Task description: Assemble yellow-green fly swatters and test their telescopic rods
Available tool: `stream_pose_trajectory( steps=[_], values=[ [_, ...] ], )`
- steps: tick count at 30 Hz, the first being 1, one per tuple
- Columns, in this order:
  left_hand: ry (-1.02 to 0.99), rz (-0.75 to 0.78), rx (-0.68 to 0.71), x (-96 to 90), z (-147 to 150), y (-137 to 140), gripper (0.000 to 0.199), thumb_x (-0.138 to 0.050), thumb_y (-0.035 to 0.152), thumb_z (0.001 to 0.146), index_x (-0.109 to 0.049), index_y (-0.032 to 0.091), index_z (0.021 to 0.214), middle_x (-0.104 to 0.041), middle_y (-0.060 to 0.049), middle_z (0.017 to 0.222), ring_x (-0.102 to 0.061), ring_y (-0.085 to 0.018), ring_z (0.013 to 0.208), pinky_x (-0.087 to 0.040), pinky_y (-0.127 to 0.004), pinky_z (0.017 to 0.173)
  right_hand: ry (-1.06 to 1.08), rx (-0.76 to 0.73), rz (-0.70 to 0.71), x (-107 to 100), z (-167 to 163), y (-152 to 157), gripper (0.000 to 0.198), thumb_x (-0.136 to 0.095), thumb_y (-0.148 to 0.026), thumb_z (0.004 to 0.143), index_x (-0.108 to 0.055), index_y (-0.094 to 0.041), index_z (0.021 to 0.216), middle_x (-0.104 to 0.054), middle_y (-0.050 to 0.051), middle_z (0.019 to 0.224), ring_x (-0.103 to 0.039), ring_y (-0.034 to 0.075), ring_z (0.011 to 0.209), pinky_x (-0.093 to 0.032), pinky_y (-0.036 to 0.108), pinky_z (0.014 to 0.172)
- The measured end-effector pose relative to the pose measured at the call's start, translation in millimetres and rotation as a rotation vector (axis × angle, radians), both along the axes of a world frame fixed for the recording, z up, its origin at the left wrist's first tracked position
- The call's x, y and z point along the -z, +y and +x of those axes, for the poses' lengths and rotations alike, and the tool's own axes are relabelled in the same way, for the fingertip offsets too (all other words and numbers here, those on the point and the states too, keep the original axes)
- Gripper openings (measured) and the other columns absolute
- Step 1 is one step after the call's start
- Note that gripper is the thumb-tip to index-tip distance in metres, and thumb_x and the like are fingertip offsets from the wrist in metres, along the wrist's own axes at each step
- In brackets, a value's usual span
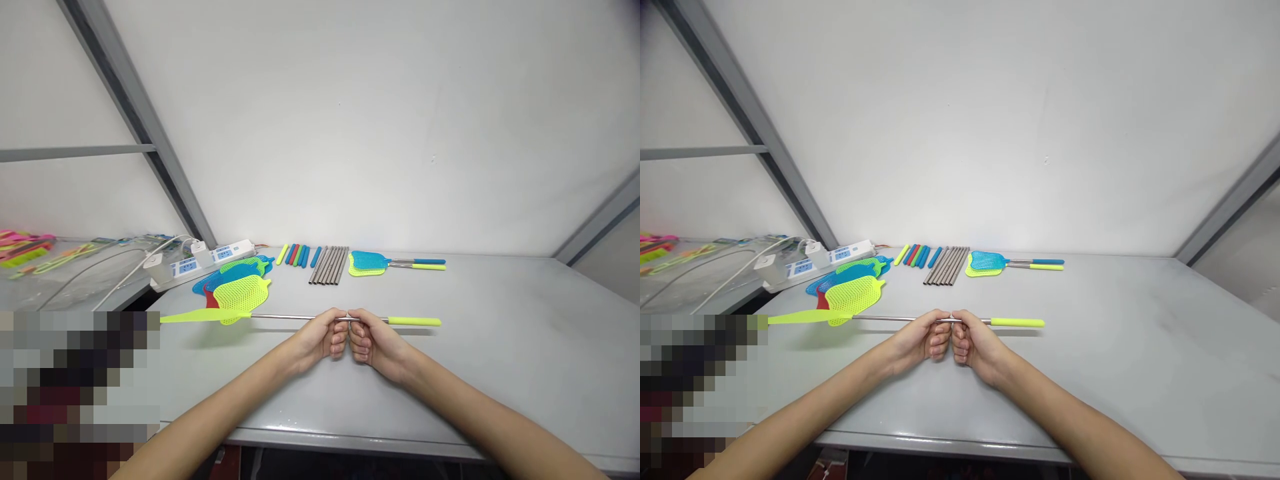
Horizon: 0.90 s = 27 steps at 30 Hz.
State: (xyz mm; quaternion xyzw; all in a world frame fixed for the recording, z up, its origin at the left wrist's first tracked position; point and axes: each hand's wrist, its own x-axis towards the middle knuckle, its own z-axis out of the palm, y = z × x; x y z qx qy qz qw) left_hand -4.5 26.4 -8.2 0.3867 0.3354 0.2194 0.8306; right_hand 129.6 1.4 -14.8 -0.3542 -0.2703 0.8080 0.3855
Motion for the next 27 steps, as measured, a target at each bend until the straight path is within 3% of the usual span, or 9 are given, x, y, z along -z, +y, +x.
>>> stream_pose_trajectory(
  steps=[9, 13, 17, 20, 23, 27],
  values=[
    [0.019, -0.023, -0.016, -10.8, 0, 0, 0.032, -0.04, 0.037, 0.074, -0.027, 0.018, 0.052, -0.025, 0.007, 0.043, -0.024, -0.005, 0.037, -0.021, -0.02, 0.042, -0.094, 0.094, 0.084, -5, 2, 7, 0.036, -0.044, -0.031, 0.071, -0.026, -0.018, 0.043, -0.021, -0.008, 0.034, -0.017, 0.005, 0.033, -0.015, 0.022, 0.039],
    [0.03, 0.114, -0.036, -26.3, -3, -8, 0.032, -0.041, 0.034, 0.076, -0.027, 0.017, 0.052, -0.024, 0.007, 0.042, -0.024, -0.005, 0.038, -0.02, -0.02, 0.041, -0.113, 0.057, 0.11, -23, 4, -1, 0.037, -0.043, -0.03, 0.072, -0.022, -0.019, 0.043, -0.018, -0.008, 0.037, -0.016, 0.006, 0.036, -0.015, 0.023, 0.04],
    [-0.019, 0.302, -0.001, -46.7, -4, -25, 0.034, -0.035, 0.034, 0.081, -0.028, 0.018, 0.052, -0.024, 0.007, 0.038, -0.024, -0.006, 0.038, -0.022, -0.022, 0.043, -0.157, 0.073, 0.254, -49, 7, -20, 0.037, -0.044, -0.027, 0.073, -0.023, -0.019, 0.045, -0.018, -0.008, 0.04, -0.015, 0.005, 0.037, -0.013, 0.024, 0.041],
    [0.0, 0.358, 0.057, -57.3, -7, -41, 0.036, -0.03, 0.033, 0.083, -0.029, 0.017, 0.051, -0.028, 0.006, 0.037, -0.03, -0.007, 0.038, -0.024, -0.022, 0.043, -0.158, 0.029, 0.296, -59, 10, -36, 0.038, -0.043, -0.027, 0.075, -0.022, -0.018, 0.044, -0.019, -0.008, 0.039, -0.016, 0.005, 0.037, -0.012, 0.024, 0.041],
    [0.002, 0.337, 0.089, -59.2, -11, -56, 0.036, -0.031, 0.033, 0.083, -0.03, 0.017, 0.051, -0.032, 0.005, 0.037, -0.031, -0.007, 0.037, -0.026, -0.022, 0.043, -0.151, -0.019, 0.241, -61, 14, -51, 0.041, -0.044, -0.028, 0.075, -0.021, -0.018, 0.043, -0.018, -0.008, 0.04, -0.015, 0.005, 0.037, -0.012, 0.024, 0.042],
    [0.017, 0.213, 0.156, -57.1, -14, -69, 0.035, -0.031, 0.037, 0.083, -0.03, 0.018, 0.053, -0.03, 0.006, 0.037, -0.03, -0.006, 0.035, -0.028, -0.021, 0.041, -0.028, -0.125, -0.006, -60, 22, -68, 0.041, -0.04, -0.03, 0.077, -0.021, -0.018, 0.042, -0.018, -0.007, 0.037, -0.014, 0.005, 0.035, -0.01, 0.023, 0.04]
  ],
)
